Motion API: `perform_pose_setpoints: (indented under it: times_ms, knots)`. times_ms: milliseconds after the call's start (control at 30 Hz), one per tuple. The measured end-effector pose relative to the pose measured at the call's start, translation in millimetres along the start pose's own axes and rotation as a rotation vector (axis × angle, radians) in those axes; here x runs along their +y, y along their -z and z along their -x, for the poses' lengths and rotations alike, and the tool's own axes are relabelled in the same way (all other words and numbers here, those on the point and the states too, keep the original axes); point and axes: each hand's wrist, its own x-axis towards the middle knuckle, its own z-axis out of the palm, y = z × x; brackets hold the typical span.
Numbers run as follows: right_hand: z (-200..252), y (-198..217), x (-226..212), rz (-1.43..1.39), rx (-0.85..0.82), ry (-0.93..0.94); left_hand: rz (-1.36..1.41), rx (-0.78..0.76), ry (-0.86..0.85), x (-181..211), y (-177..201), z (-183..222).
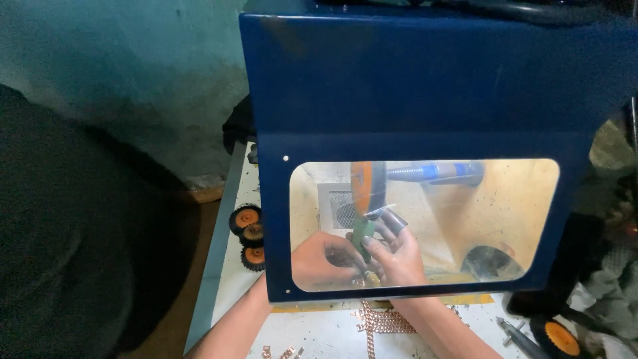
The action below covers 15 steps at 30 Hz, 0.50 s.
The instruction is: Polishing a metal chain using a bench-mounted polishing wheel inside a protective enclosure.
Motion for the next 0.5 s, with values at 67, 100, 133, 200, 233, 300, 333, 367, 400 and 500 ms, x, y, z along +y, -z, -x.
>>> perform_pose_setpoints:
  times_ms: [67, 100, 133, 200, 233, 300, 333, 367, 400, 500]
  knots:
    - [2.8, -2.4, -2.8, 0.009, 0.027, 0.004, -0.014, 0.008, 0.023, -2.6, -0.5, -2.2]
    - [4.3, -3.7, -4.4, 0.019, 0.054, 0.009, -0.027, 0.016, 0.046, -3.6, -0.6, -3.3]
    - [6.3, -3.9, -5.2, 0.017, 0.053, 0.011, -0.029, 0.017, 0.045, -2.8, -0.3, -3.5]
    - [10.3, -4.0, -7.0, 0.056, 0.051, 0.039, -0.031, 0.013, 0.099, -1.3, 0.0, -3.9]
    - [12.0, -4.4, -7.2, 0.056, 0.051, 0.04, -0.032, 0.014, 0.098, 1.7, 0.4, -1.7]
    - [15.1, -5.0, -7.2, 0.103, 0.1, 0.121, 0.056, 0.014, 0.055, 6.9, 0.7, 2.8]
    - [10.5, -0.5, -4.3, 0.103, 0.098, 0.121, 0.056, 0.016, 0.055, 6.5, 0.2, 1.7]
    - [5.9, 3.9, -1.3, 0.166, 0.115, 0.211, 0.026, 0.045, 0.081, 6.1, -0.5, 0.7]
    - [1.5, 8.6, 2.0, 0.228, 0.132, 0.3, -0.004, 0.074, 0.108, 5.6, -1.4, -0.2]
    - [-32.8, 35.1, 14.2, 0.813, 0.079, 0.476, 0.042, 0.12, 0.045, -7.9, -1.6, -3.2]
